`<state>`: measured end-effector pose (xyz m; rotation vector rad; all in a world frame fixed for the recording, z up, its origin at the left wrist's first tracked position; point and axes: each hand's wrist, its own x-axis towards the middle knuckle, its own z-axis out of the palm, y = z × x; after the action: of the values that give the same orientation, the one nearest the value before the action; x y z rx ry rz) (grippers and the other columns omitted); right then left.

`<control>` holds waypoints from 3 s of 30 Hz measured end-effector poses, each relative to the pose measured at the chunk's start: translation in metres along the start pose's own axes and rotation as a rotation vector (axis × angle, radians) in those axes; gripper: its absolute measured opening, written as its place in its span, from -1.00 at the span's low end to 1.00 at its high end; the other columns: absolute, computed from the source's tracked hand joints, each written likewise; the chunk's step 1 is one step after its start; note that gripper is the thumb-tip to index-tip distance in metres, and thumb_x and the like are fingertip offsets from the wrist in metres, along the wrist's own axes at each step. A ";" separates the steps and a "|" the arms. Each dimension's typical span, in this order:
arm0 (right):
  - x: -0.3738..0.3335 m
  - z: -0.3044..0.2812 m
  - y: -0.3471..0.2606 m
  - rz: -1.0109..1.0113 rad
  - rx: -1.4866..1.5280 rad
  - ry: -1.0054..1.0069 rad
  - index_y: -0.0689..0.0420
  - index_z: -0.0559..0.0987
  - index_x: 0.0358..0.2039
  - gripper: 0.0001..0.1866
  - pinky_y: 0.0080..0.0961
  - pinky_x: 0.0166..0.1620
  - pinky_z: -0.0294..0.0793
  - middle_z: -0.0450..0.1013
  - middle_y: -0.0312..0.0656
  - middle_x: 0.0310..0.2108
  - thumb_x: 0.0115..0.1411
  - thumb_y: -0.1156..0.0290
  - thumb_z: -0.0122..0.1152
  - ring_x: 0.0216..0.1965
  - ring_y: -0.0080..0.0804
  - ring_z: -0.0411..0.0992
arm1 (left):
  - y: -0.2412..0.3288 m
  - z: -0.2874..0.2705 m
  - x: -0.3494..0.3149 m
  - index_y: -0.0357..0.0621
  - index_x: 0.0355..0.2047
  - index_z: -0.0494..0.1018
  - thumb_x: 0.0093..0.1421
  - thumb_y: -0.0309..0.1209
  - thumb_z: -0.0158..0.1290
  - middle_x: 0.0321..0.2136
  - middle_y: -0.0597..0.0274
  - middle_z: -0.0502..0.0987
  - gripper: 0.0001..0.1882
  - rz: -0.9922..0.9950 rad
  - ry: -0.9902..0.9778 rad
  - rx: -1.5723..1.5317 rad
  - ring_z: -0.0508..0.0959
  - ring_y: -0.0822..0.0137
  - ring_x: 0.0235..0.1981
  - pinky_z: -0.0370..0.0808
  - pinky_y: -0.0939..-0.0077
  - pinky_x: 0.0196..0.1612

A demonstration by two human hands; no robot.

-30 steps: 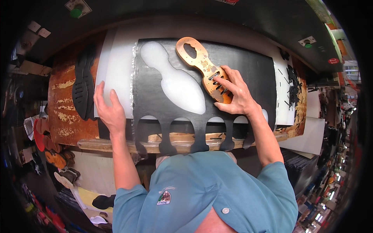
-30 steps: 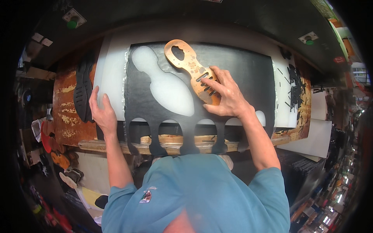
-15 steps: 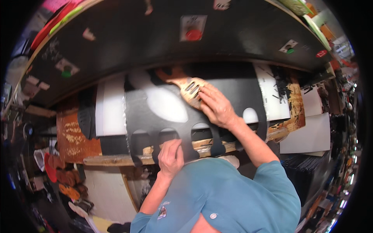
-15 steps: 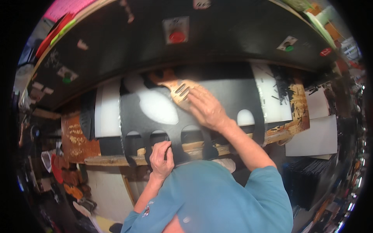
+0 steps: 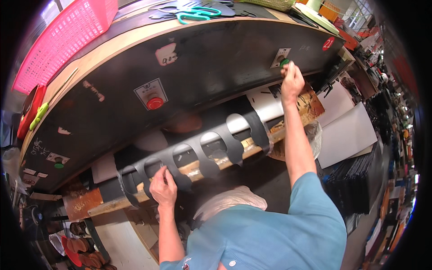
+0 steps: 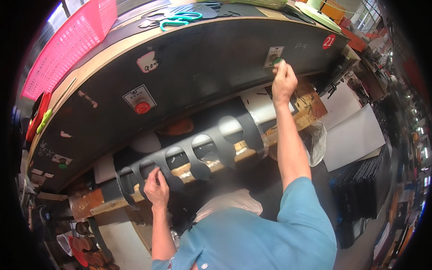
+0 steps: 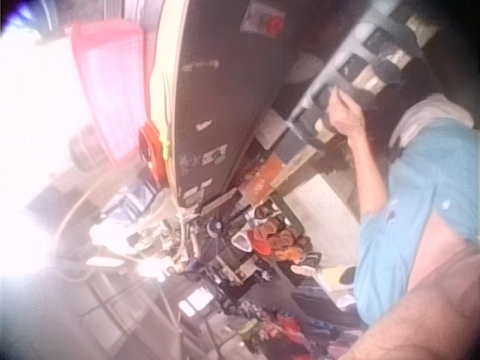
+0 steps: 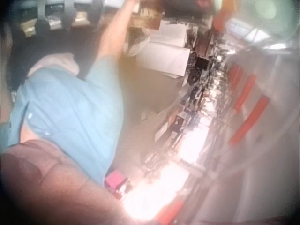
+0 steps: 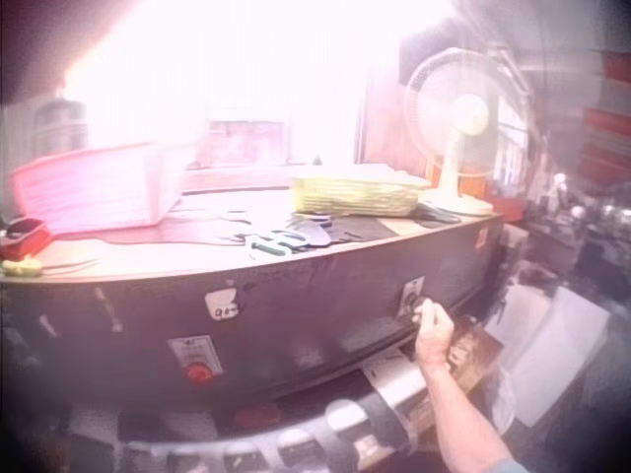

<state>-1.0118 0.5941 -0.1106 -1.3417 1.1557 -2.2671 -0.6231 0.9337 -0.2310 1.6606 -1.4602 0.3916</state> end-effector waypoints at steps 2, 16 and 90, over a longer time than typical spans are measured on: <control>0.032 -0.009 0.012 -0.113 -0.288 -0.190 0.21 0.62 -0.40 -0.57 -0.47 -0.34 0.39 0.46 -0.38 -0.57 0.50 0.12 0.18 -0.47 -0.60 0.37 | 0.003 0.005 0.008 -0.18 -0.06 0.60 0.34 -0.51 0.21 -0.26 -0.04 0.71 -0.82 -0.040 -0.033 0.058 0.71 -0.10 -0.30 0.64 0.12 -0.22; -0.108 -0.075 0.047 -0.187 -0.626 -0.502 0.13 0.58 -0.50 -0.70 -0.08 -0.26 0.45 0.53 -0.13 -0.48 0.35 0.26 0.30 -0.40 0.03 0.53 | 0.015 0.015 0.077 -0.15 -0.28 0.60 0.32 -0.29 0.28 -0.52 0.12 0.66 -0.81 -0.240 -0.041 0.052 0.66 0.16 -0.53 0.58 0.26 -0.38; -0.258 -0.123 -0.179 1.164 0.603 -1.171 0.39 0.38 0.42 -0.08 -0.41 0.32 0.36 0.50 -0.05 0.22 0.02 0.35 0.44 0.19 -0.36 0.47 | 0.098 -0.115 -0.087 -0.43 0.31 0.46 0.53 -0.41 0.07 -0.13 0.27 0.61 -0.56 -0.755 -0.052 -0.394 0.51 0.56 -0.21 0.50 0.64 -0.11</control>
<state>-0.9461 0.9199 -0.1684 -0.9787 0.4608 -0.6396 -0.7014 1.0836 -0.1889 1.7468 -0.7778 -0.3400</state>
